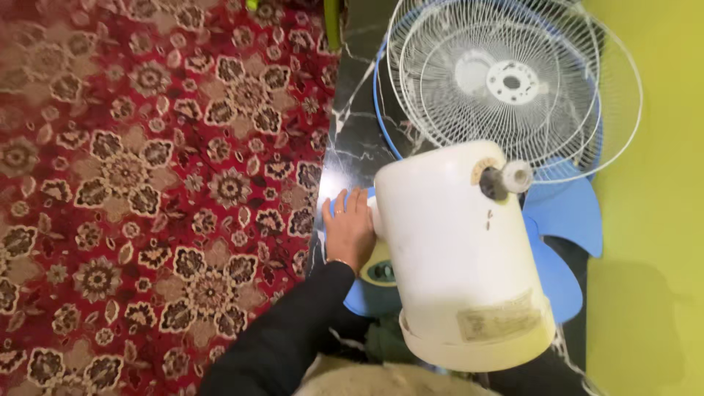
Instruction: The person wipes the white motor housing of an electric fan with a cloth, then attaches the motor to the blue base and secures it with a screwdriver. The person also handles the fan blades and grille, which remain disassembled on the table.
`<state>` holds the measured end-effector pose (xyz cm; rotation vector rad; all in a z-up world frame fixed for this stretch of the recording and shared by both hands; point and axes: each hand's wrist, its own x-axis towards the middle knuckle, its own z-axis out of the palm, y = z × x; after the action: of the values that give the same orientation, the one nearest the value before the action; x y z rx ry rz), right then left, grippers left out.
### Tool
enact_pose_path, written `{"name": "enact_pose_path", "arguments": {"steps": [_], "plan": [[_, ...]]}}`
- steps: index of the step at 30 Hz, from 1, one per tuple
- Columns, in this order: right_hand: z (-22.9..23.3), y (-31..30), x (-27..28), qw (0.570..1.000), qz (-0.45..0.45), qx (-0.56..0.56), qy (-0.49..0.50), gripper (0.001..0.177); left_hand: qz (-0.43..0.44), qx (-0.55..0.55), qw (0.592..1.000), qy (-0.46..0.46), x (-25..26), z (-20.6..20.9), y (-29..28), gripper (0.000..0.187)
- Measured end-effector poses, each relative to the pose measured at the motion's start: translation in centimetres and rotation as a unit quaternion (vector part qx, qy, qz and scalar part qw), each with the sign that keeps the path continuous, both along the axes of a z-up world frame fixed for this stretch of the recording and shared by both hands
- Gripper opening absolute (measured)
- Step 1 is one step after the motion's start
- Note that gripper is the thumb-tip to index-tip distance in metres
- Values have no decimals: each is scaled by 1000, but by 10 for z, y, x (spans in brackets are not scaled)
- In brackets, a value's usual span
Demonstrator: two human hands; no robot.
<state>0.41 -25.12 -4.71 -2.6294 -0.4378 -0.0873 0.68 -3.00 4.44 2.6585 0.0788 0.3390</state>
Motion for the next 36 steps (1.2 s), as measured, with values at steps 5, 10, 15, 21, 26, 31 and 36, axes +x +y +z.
{"name": "enact_pose_path", "arguments": {"steps": [5,10,15,21,26,31,36], "plan": [[-6,-4,5,1000,1,4,-14,25,21,21,1000,6,4,-5,-2,40],[0,-7,-5,1000,-1,6,-14,26,29,33,999,-31,-24,-2,-12,55],[6,-16,-29,1000,-6,-5,-2,26,-2,-34,999,22,-41,-5,-19,60],[13,-11,-31,1000,-3,-3,0,27,-29,-35,998,33,-36,5,-13,61],[5,-10,7,1000,7,1,-3,27,-93,76,983,137,-35,18,-8,73],[9,-7,64,999,21,5,-26,28,-96,91,988,75,-26,25,0,74],[11,-9,45,999,30,13,-23,29,-71,-61,994,56,-30,11,-7,73]]}}
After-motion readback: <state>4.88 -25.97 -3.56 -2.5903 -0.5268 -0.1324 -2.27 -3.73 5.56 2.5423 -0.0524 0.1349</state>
